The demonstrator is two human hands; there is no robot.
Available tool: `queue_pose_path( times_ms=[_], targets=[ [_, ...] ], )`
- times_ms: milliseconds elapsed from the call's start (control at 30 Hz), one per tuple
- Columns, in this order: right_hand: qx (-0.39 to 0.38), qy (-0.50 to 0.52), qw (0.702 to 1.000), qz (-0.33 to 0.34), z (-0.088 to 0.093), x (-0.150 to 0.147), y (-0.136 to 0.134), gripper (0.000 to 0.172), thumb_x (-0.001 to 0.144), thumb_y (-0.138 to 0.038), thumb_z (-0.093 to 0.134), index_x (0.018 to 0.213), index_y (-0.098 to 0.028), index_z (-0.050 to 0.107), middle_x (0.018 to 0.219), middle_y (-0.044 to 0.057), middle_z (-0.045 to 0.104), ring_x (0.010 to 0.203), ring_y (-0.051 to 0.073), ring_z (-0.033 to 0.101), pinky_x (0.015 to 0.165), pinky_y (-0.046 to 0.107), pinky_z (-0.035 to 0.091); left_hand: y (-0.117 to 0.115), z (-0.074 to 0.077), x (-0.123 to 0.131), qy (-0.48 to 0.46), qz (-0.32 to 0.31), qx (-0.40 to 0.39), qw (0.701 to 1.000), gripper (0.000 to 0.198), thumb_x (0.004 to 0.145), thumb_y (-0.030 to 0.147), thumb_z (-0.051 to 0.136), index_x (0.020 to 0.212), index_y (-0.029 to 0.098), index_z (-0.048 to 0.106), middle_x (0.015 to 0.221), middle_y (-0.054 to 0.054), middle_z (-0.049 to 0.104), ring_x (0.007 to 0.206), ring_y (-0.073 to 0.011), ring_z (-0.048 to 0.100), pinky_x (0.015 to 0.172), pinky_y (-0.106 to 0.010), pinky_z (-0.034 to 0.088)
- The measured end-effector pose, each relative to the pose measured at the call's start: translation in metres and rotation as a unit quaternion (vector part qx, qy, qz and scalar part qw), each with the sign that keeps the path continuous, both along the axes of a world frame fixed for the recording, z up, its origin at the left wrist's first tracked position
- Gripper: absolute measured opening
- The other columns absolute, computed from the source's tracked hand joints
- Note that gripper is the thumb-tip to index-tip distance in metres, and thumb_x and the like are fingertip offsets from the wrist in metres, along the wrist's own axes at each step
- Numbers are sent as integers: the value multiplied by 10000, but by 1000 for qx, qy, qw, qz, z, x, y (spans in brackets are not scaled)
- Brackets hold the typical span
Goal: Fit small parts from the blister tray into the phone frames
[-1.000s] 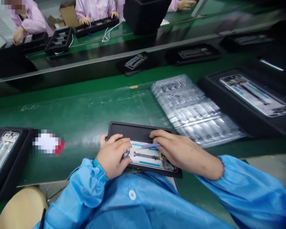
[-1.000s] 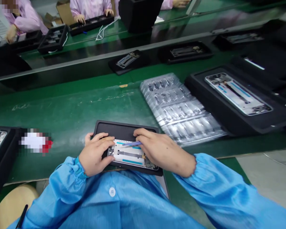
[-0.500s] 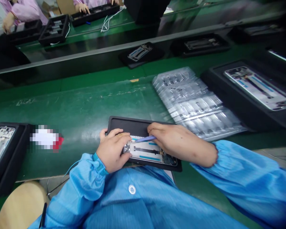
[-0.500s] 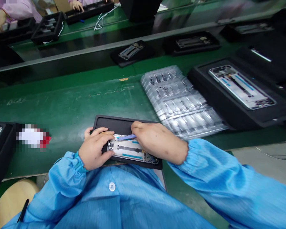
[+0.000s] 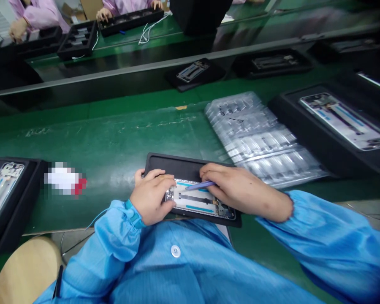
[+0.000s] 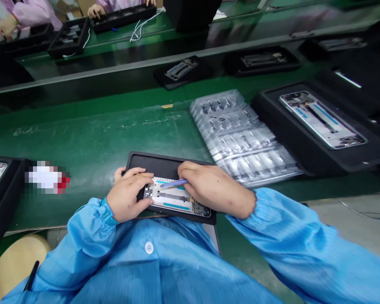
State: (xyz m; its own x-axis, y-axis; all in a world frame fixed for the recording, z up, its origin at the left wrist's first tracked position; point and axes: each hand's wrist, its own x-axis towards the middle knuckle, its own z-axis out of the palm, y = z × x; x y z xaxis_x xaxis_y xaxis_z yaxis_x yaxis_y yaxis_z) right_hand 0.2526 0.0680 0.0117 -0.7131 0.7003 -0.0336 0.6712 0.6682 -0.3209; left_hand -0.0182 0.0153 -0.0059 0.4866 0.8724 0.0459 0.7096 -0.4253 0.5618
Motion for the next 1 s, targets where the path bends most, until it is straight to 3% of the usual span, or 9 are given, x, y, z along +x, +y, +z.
queue_pose_path(
  times_ms=[233, 467, 800, 1000],
  targets=[
    [-5, 22, 1000, 7, 2, -6, 2, 129, 840, -188, 528, 911, -213, 633, 1001, 57, 676, 840, 184, 658, 752, 279, 504, 0, 0, 0, 1, 1, 1, 1000, 412, 760, 301, 719, 1146, 288, 574, 1345, -15, 647, 1322, -307, 473, 1086, -598, 154],
    [-37, -1, 999, 25, 0, -4, 4, 157, 918, -211, 456, 951, -200, 610, 1033, 68, 657, 898, 192, 652, 799, 298, 510, 0, 1, 1, 3, 2, -5, 1000, 397, 765, 297, 714, 1138, 288, 579, 1353, -28, 642, 1332, -312, 462, 1083, -612, 155],
    [29, -92, 995, 3, 2, -10, -5, 108, 878, -188, 504, 943, -177, 590, 1026, 76, 667, 839, 201, 672, 681, 297, 501, 0, 0, 0, 3, 1, 0, 1000, 394, 761, 300, 718, 1129, 287, 576, 1347, -13, 647, 1326, -301, 471, 1078, -607, 155],
    [5, 19, 1000, -4, -9, -4, -8, 162, 927, -189, 468, 984, -175, 618, 1060, 88, 665, 940, 195, 666, 828, 304, 537, 0, 0, 0, -1, 6, 9, 1000, 379, 760, 299, 721, 1109, 284, 573, 1333, -11, 655, 1323, -297, 478, 1072, -595, 166]
  ],
)
